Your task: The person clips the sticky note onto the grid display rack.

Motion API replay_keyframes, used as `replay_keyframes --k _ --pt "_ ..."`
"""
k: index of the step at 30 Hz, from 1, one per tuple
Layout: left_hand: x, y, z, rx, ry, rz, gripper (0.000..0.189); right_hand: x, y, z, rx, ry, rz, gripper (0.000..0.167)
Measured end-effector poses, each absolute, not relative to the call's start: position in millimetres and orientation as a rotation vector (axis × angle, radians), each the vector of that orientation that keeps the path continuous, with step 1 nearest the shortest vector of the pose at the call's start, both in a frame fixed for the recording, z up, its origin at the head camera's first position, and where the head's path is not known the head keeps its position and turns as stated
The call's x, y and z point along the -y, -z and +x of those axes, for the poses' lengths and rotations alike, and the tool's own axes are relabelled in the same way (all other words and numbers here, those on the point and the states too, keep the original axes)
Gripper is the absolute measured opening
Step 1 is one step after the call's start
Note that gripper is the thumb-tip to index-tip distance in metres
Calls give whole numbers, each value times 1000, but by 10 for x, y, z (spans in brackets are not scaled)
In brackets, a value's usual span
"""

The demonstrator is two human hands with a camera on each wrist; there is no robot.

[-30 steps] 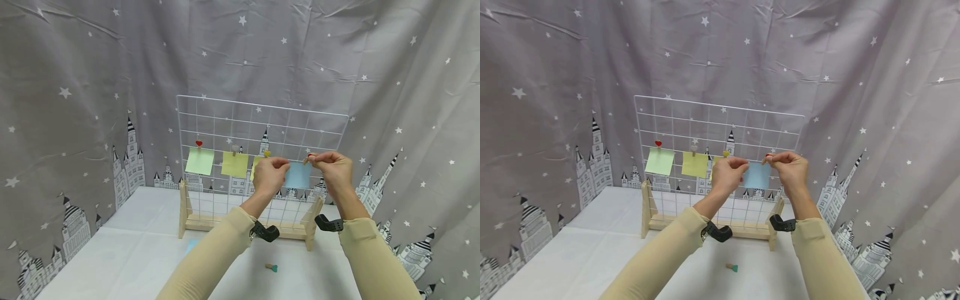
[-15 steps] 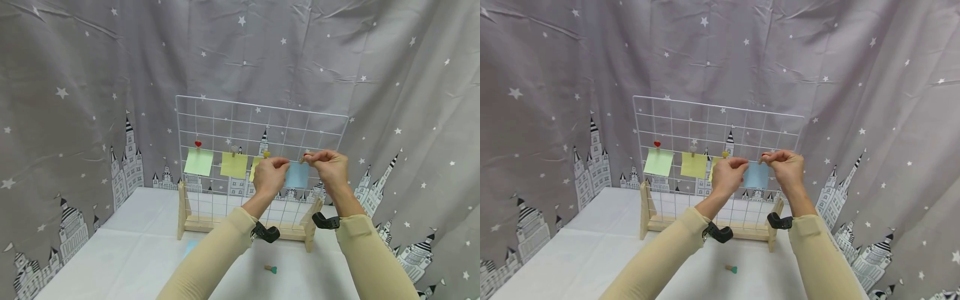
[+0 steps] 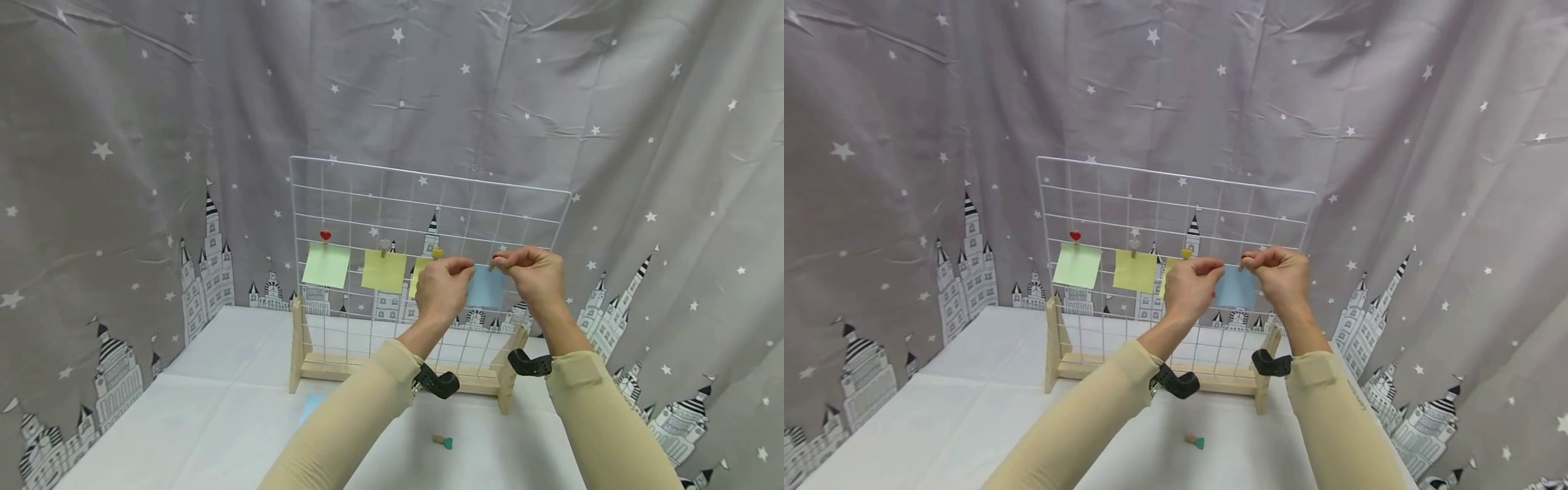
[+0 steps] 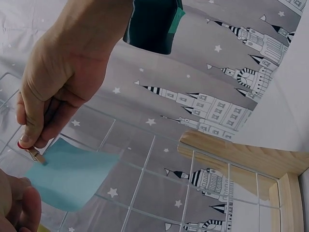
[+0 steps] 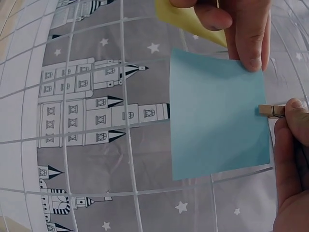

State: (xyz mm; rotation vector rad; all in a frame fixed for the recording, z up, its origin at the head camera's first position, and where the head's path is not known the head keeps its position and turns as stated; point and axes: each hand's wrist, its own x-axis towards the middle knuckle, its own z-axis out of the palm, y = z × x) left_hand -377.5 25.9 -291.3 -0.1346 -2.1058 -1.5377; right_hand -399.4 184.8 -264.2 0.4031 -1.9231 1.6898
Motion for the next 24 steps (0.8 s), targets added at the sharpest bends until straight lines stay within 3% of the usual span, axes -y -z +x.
replay_keyframes --k 24 --pt "-277 2954 -3803 2092 1503 -123 12 -1834 2637 -3975 1994 -1658 439 22"
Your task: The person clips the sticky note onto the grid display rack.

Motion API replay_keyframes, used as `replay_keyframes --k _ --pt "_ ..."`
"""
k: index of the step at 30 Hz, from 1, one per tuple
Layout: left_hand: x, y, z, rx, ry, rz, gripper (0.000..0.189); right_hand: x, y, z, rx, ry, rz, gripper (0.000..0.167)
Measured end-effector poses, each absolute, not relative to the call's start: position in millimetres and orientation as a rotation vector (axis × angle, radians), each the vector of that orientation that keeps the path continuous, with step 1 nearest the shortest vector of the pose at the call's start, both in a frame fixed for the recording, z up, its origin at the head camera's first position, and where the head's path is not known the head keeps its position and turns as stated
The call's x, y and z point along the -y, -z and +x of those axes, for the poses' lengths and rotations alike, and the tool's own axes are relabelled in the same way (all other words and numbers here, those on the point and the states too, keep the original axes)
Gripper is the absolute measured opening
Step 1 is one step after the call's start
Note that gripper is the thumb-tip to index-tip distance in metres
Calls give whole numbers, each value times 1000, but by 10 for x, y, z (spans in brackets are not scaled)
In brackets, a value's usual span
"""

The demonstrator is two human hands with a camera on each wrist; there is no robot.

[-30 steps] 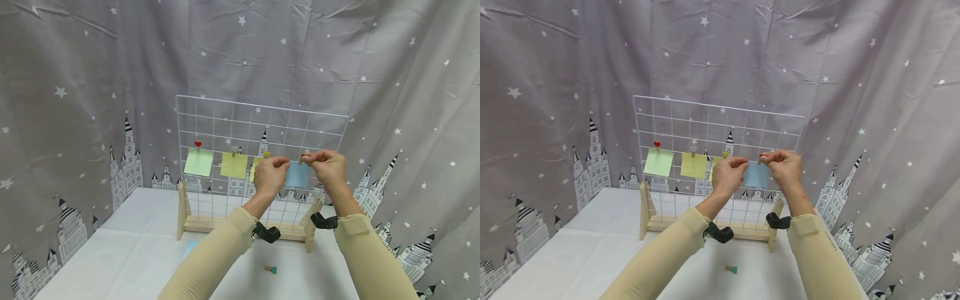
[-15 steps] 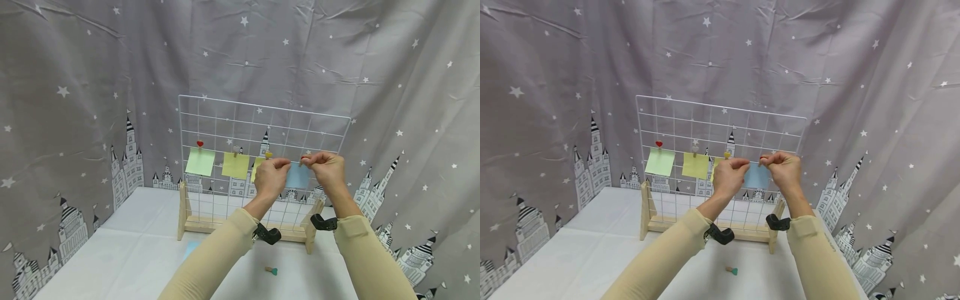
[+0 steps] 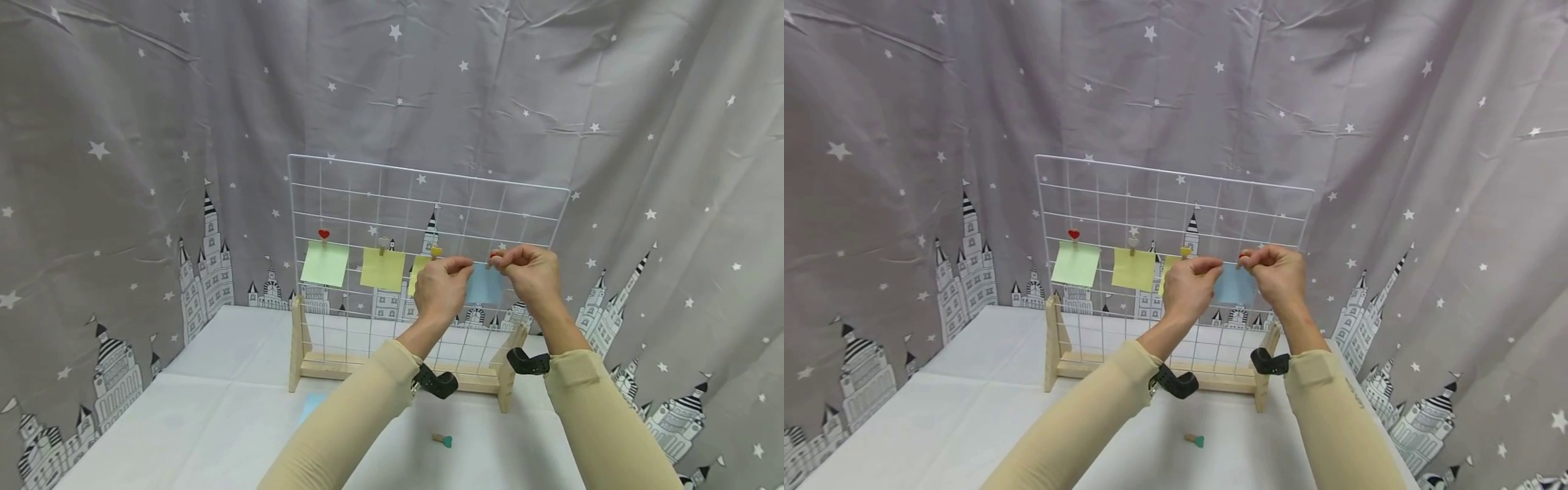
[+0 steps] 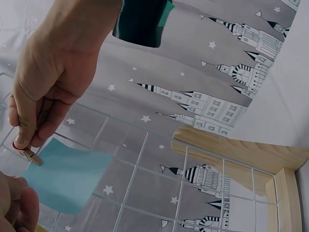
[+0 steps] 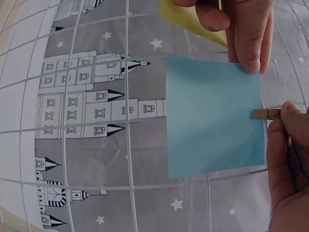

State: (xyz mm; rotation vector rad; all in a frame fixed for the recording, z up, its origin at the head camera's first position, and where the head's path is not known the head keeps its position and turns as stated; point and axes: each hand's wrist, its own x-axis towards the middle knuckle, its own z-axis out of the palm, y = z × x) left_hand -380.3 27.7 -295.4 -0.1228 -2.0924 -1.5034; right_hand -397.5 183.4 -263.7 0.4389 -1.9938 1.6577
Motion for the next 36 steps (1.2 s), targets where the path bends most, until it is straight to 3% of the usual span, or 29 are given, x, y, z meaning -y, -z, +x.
replay_keyframes --k 23,36 --pt "-216 2984 -3781 2074 1437 -132 13 -1824 2662 -3933 2016 -1644 431 13" --pt "-169 2998 -3742 2048 1503 -157 14 -1882 2697 -3852 2018 -1632 415 32"
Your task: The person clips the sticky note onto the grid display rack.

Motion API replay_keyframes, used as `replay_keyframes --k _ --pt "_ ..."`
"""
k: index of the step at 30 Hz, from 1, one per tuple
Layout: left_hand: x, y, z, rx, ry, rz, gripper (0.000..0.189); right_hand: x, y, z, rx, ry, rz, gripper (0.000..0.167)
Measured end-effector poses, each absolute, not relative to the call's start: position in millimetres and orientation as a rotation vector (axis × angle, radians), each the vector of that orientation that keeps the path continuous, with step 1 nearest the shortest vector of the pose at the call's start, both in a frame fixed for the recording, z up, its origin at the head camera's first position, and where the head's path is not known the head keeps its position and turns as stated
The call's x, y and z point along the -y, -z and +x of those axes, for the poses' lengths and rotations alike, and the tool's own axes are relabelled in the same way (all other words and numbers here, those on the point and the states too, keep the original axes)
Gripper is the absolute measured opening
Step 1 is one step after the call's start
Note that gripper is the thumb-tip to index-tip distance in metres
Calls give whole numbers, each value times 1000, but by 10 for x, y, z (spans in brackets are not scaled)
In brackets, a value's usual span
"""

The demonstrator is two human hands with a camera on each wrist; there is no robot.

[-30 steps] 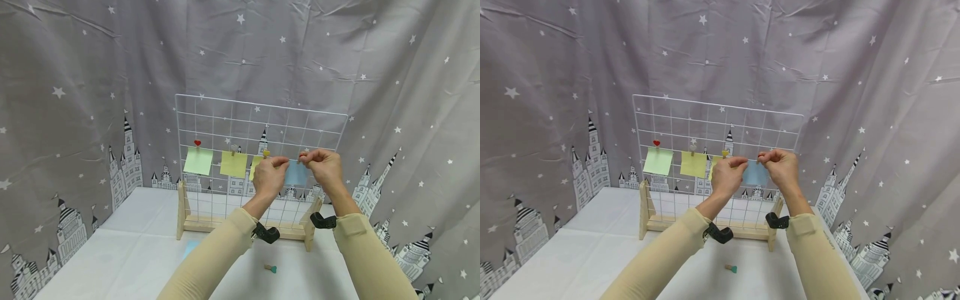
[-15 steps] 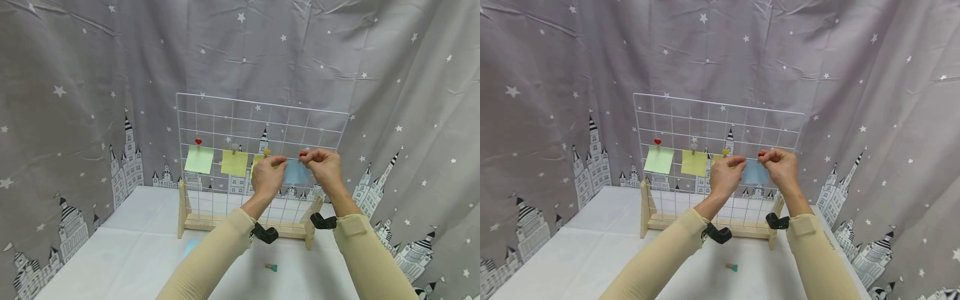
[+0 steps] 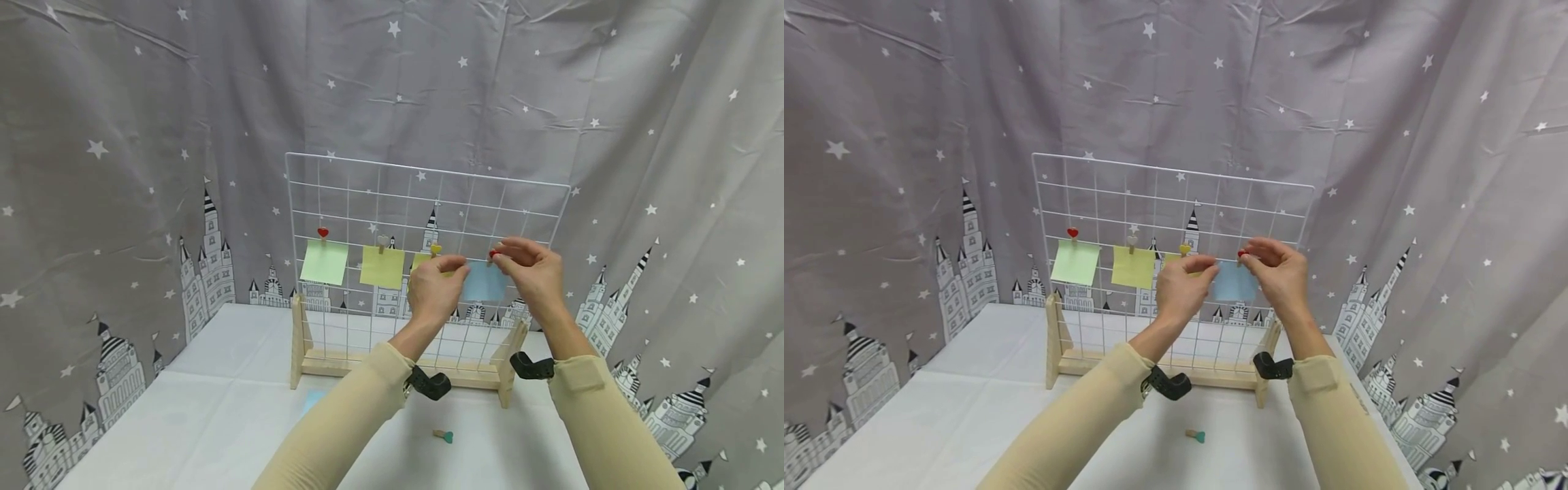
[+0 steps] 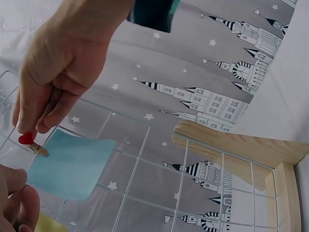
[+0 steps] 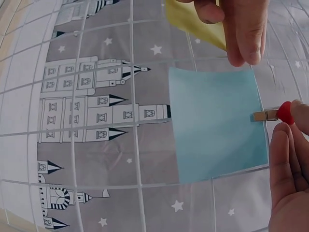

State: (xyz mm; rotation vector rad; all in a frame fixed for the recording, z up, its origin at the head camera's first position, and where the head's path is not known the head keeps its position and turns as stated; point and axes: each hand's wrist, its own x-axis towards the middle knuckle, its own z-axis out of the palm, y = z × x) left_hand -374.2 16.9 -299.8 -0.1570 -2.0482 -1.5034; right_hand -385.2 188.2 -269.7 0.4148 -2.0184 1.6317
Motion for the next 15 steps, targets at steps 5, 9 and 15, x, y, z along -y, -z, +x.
replay_keyframes --k 5,9,15 --pt "-152 2999 -3718 2043 1524 -174 15 -1913 2732 -3825 2000 -1661 399 33" --pt "-137 3020 -3698 2036 1534 -205 16 -1931 2754 -3807 2008 -1666 386 40" --pt "-69 3046 -3673 2016 1540 -255 18 -1957 2766 -3783 1965 -1701 402 46"
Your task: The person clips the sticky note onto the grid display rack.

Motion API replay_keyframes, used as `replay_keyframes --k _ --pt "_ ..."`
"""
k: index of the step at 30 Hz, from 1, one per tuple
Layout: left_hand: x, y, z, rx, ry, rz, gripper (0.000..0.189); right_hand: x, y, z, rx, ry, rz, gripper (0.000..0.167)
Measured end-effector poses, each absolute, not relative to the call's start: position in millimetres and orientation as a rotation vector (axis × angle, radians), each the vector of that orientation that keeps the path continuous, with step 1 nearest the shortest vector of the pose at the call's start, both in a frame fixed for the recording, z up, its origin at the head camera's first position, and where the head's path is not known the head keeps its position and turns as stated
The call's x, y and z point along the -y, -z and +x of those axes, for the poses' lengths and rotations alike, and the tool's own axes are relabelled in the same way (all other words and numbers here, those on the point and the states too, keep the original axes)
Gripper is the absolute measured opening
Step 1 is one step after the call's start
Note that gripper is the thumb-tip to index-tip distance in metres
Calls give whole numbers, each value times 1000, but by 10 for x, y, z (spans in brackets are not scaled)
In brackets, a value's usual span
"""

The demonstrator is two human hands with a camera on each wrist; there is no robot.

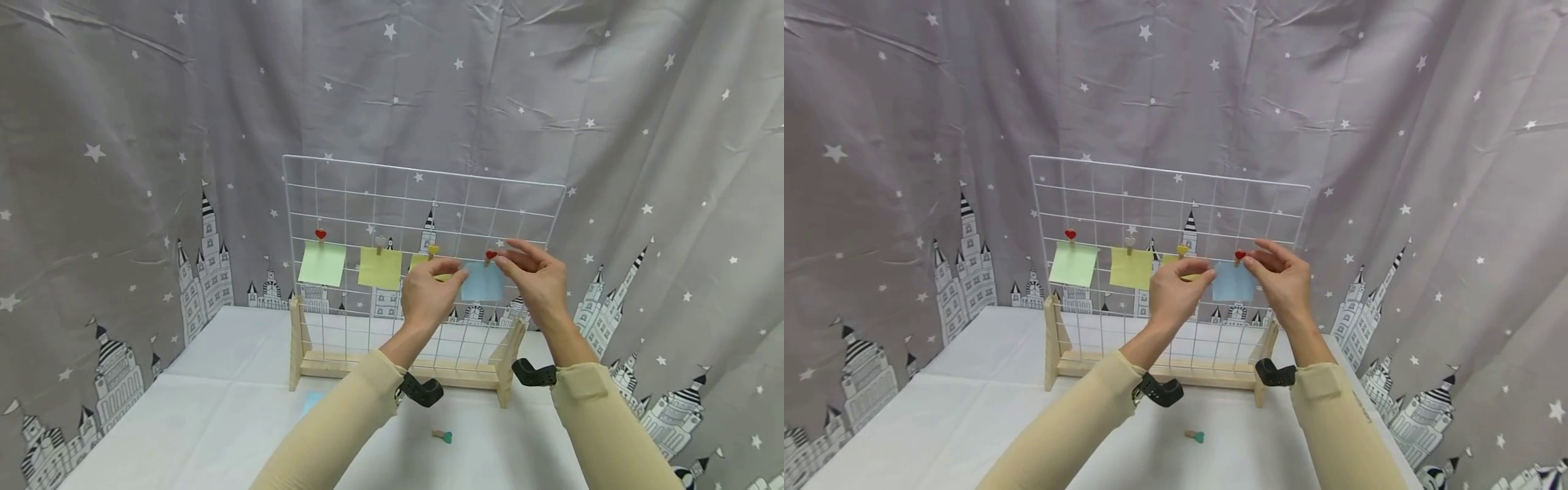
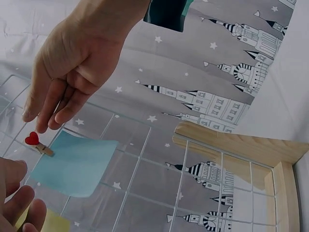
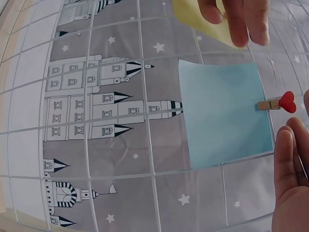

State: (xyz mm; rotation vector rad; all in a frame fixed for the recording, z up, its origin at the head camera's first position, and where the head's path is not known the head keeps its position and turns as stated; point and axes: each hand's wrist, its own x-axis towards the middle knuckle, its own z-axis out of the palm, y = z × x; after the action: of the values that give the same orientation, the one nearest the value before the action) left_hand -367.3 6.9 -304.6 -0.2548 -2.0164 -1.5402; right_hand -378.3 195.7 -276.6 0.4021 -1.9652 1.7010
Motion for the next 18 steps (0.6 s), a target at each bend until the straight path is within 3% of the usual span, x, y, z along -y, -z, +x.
replay_keyframes --k 6,18 --pt "33 3082 -3650 1989 1556 -239 20 -1991 2804 -3766 1911 -1782 394 37" --pt "181 3197 -3607 2017 1622 -258 26 -2038 2973 -3712 1988 -1761 366 42"
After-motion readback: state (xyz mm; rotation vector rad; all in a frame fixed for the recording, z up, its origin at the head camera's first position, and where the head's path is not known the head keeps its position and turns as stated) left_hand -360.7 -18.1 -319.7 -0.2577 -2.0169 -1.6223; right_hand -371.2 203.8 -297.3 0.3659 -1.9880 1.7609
